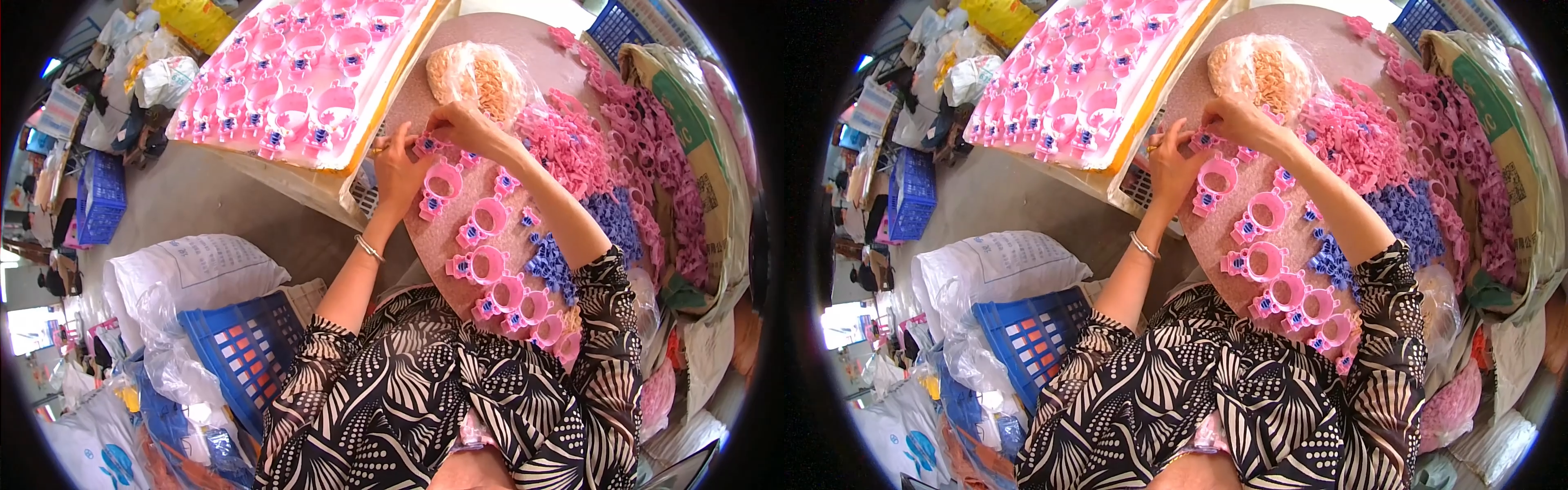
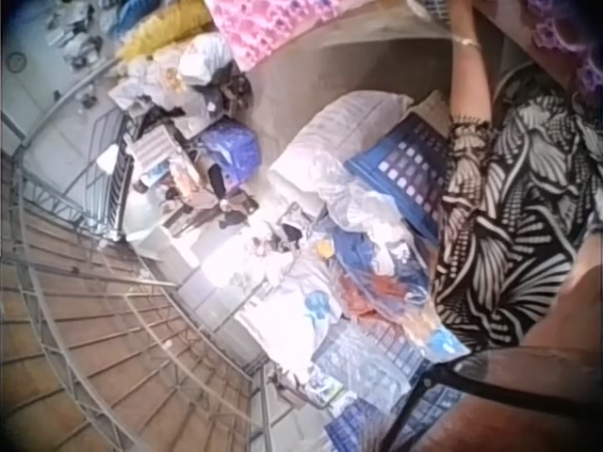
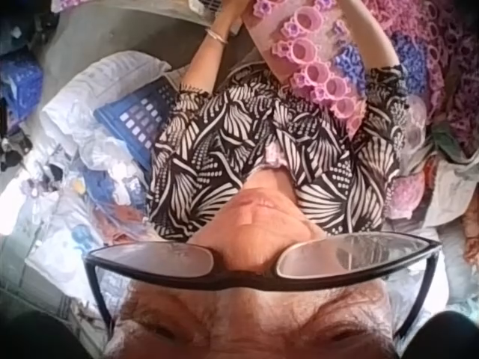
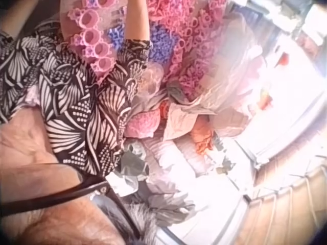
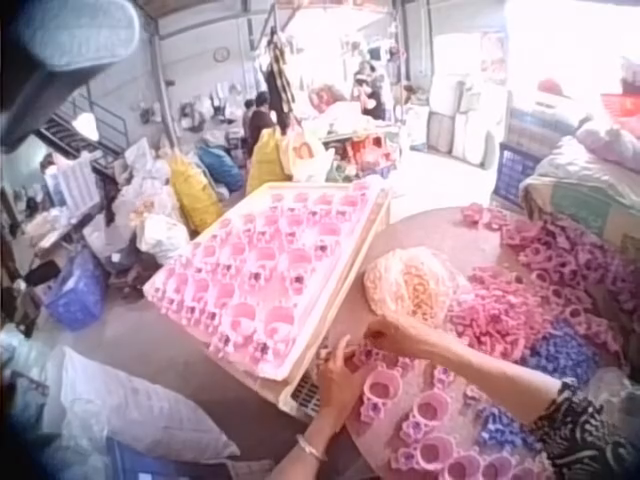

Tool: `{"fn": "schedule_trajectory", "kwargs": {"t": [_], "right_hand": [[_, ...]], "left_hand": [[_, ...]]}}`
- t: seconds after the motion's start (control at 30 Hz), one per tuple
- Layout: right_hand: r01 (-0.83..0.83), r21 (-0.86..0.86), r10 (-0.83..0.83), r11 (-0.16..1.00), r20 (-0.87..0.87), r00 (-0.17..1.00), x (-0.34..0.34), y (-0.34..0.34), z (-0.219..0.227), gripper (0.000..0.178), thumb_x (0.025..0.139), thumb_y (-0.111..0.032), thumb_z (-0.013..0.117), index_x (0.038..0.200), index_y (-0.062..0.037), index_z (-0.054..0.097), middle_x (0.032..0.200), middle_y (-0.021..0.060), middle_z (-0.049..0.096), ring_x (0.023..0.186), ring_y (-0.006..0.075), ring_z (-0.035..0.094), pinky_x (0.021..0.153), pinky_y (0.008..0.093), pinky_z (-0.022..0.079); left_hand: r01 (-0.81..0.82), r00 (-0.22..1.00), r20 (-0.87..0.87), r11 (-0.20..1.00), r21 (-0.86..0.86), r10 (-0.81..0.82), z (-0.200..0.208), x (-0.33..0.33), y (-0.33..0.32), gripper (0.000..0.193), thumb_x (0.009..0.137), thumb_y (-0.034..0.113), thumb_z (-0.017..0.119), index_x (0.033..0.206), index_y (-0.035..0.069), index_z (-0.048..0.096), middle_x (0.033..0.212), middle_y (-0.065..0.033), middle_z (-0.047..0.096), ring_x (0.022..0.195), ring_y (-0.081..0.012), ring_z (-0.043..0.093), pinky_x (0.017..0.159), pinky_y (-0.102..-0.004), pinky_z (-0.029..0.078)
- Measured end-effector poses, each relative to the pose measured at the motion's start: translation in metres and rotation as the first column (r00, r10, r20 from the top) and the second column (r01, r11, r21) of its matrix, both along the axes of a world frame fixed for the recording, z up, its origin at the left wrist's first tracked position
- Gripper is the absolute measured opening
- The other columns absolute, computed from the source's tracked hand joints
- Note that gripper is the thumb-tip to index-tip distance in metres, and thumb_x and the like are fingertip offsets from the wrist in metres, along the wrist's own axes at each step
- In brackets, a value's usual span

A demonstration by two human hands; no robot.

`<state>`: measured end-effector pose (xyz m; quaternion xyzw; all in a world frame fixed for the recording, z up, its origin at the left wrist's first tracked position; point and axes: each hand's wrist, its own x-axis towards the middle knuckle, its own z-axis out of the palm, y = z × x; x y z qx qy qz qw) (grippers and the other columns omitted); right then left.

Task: Assembling small plastic toy components by attaching decorative pieces to pink rings.

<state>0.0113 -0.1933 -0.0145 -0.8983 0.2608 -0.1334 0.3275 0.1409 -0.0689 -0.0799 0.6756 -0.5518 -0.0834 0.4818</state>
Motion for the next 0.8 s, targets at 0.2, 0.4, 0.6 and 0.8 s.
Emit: {"fn": "schedule_trajectory", "kwargs": {"t": [0.2, 0.4, 0.6, 0.8], "right_hand": [[0.094, 0.021, -0.096, 0.995, 0.092, 0.991, -0.009, 0.0, 0.006, 0.015, 0.082, -0.011, 0.07, 0.092, -0.0009, 0.071, 0.079, 0.0149, 0.07, 0.069, 0.0253, 0.067, 0.064, 0.0355, 0.051], [0.114, -0.096, -0.097, 0.989, 0.165, 0.982, -0.022, 0.014, 0.004, 0.013, 0.083, -0.011, 0.07, 0.093, -0.0011, 0.071, 0.081, 0.015, 0.07, 0.072, 0.0281, 0.067, 0.067, 0.0367, 0.052], [0.143, -0.411, 0.009, 0.9, 0.345, 0.938, -0.04, 0.036, 0.01, 0.013, 0.079, -0.01, 0.071, 0.09, -0.0049, 0.073, 0.091, 0.0099, 0.065, 0.087, 0.0292, 0.063, 0.077, 0.0384, 0.051], [0.193, -0.452, -0.026, 0.871, 0.35, 0.936, -0.056, 0.065, 0.032, 0.014, 0.079, -0.007, 0.071, 0.091, -0.002, 0.071, 0.091, 0.0095, 0.065, 0.086, 0.0282, 0.063, 0.079, 0.0372, 0.051]], "left_hand": [[-0.02, 1.0, -0.004, 0.998, -0.064, 0.02, -0.006, 0.003, -0.003, 0.069, 0.06, 0.024, 0.09, 0.12, 0.003, 0.061, 0.099, -0.0074, 0.073, 0.095, -0.0261, 0.059, 0.087, -0.0386, 0.046], [-0.055, 0.998, -0.048, 0.99, -0.129, 0.05, -0.009, 0.005, -0.003, 0.065, 0.063, 0.021, 0.09, 0.118, 0.002, 0.062, 0.1, -0.011, 0.073, 0.09, -0.0254, 0.068, 0.08, -0.0352, 0.053], [-0.016, 0.999, 0.024, 0.957, -0.288, 0.024, 0.03, -0.012, 0.011, 0.061, 0.076, 0.023, 0.083, 0.125, -0.001, 0.054, 0.1, -0.0164, 0.07, 0.088, -0.0285, 0.07, 0.075, -0.0366, 0.056], [0.039, 0.997, 0.076, 0.942, -0.334, -0.015, 0.051, -0.023, 0.031, 0.058, 0.078, 0.022, 0.081, 0.124, -0.002, 0.054, 0.097, -0.0161, 0.07, 0.087, -0.0286, 0.07, 0.074, -0.0366, 0.056]]}}
